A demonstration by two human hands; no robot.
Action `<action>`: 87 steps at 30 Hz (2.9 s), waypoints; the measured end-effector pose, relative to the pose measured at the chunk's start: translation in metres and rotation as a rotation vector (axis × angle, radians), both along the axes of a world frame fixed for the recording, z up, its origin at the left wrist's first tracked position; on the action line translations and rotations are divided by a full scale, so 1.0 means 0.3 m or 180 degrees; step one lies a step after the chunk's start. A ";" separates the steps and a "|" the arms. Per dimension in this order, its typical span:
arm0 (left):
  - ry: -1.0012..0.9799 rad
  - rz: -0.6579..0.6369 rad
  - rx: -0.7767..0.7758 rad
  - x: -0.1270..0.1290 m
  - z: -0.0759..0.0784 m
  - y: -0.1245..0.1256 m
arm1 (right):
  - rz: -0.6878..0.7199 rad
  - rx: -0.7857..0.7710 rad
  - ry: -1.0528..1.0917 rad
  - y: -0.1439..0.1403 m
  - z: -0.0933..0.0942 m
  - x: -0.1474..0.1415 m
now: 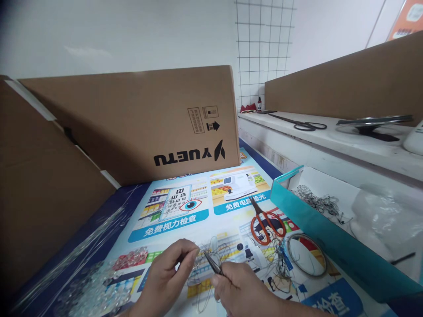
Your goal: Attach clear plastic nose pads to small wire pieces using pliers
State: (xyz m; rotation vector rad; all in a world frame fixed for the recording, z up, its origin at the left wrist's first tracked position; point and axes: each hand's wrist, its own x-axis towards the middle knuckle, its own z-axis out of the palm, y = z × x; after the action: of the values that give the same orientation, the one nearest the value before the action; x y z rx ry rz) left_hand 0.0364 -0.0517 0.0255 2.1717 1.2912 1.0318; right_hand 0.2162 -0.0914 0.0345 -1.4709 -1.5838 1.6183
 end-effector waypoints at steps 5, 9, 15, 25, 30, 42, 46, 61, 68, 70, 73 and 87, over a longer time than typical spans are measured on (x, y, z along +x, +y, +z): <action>-0.0064 -0.0066 -0.0191 -0.005 0.010 0.004 | 0.0085 0.0181 -0.0079 0.001 -0.003 0.012; -0.0184 -0.0119 -0.0382 -0.006 0.023 0.010 | 0.0198 0.0330 -0.0294 0.006 0.004 0.019; -0.0299 -0.0099 -0.0703 -0.005 0.021 0.039 | 0.0504 0.0600 -0.0609 0.047 -0.007 0.040; -0.0469 -0.0292 -0.0993 -0.001 -0.009 0.059 | 0.0104 0.2134 -0.2576 0.133 -0.053 0.113; -0.0384 -0.0365 -0.0873 0.001 -0.026 0.055 | 0.0151 0.2479 -0.2984 0.153 -0.081 0.109; -0.0155 -0.0359 -0.0850 0.008 -0.028 0.046 | -0.0032 0.2759 -0.2801 0.216 -0.089 0.127; -0.0179 -0.0206 -0.1031 0.015 -0.026 0.038 | 0.0145 0.2802 -0.1942 0.181 -0.055 0.101; -0.0349 -0.0417 -0.1125 0.001 0.004 0.030 | 0.0844 0.2431 -0.1006 0.187 0.050 0.006; -0.0636 -0.0381 -0.1221 -0.013 0.007 0.041 | 0.0823 0.2459 -0.0946 0.211 0.075 -0.011; -0.0697 -0.0367 -0.1252 -0.016 0.004 0.042 | 0.0762 0.2458 -0.0864 0.214 0.069 -0.015; -0.0777 -0.0364 -0.1248 -0.019 -0.001 0.043 | 0.0622 0.2354 -0.0819 0.211 0.068 -0.019; -0.0993 -0.0583 -0.1518 -0.019 -0.018 0.045 | 0.0908 0.2311 -0.0668 0.213 0.056 -0.005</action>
State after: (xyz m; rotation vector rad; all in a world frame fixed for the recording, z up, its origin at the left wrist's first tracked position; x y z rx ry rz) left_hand 0.0306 -0.0381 0.0202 1.6593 1.0418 0.8430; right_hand 0.2146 -0.0275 0.0513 -1.0667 -2.2575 0.8492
